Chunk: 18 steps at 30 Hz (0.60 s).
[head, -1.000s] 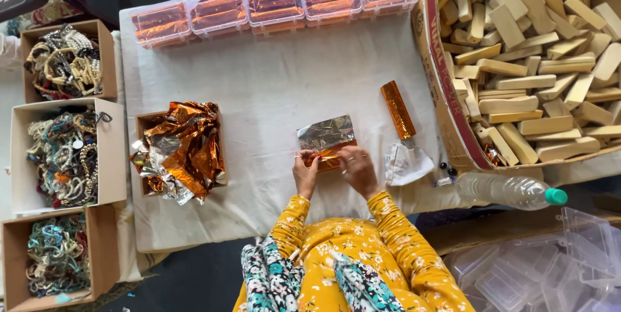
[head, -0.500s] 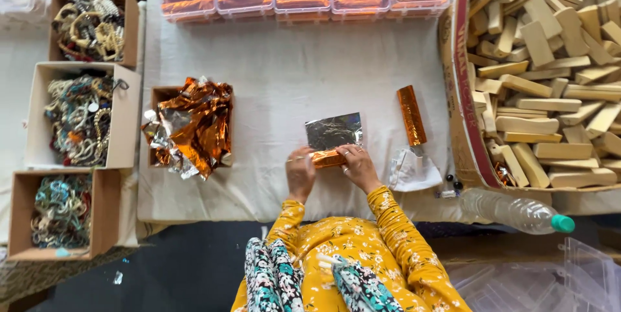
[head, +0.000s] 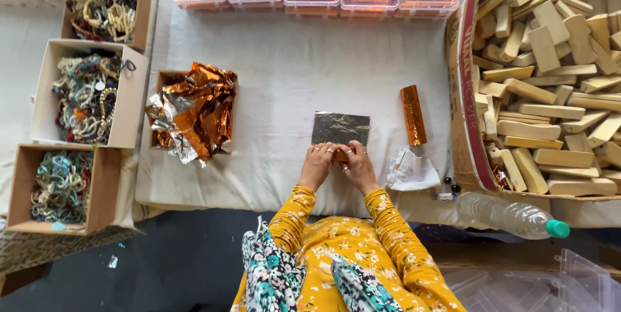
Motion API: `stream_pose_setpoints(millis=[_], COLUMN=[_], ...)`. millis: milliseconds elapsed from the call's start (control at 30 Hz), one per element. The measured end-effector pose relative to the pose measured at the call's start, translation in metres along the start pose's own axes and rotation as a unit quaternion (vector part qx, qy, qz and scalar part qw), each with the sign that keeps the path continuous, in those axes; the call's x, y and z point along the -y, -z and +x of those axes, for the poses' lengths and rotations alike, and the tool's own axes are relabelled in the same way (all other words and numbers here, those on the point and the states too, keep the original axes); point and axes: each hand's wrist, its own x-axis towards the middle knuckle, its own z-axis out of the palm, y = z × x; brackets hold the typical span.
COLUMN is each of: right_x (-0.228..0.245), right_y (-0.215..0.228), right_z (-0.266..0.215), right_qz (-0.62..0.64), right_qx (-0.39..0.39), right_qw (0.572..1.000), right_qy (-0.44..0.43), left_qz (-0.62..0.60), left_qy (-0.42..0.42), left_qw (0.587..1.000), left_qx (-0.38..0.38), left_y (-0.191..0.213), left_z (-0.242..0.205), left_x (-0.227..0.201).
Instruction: Cleaning wooden blocks with a cloth and wrapping them in foil and tissue paper before placing them in containers.
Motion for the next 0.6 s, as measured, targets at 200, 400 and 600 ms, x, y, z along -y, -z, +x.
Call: stream_pose_setpoints(millis=[200, 400, 600], right_x=[0.002, -0.001, -0.057], right_y=[-0.003, 0.015, 0.026], right_z=[-0.004, 0.007, -0.009], right_qz=[-0.042, -0.089, -0.187], right_qx=[-0.005, 0.092, 0.187], right_qw=[0.999, 0.975, 0.906], right_qy=[-0.035, -0.182, -0.330], left_qz=[0.026, 0.034, 0.005], left_qy=[-0.017, -0.035, -0.039], left_qw=[0.999, 0.999, 0.999], left_qx=[0.015, 0.017, 0.012], left_y=[-0.011, -0.013, -0.002], left_z=[0.003, -0.001, 0.002], left_x=[0.006, 0.011, 0.007])
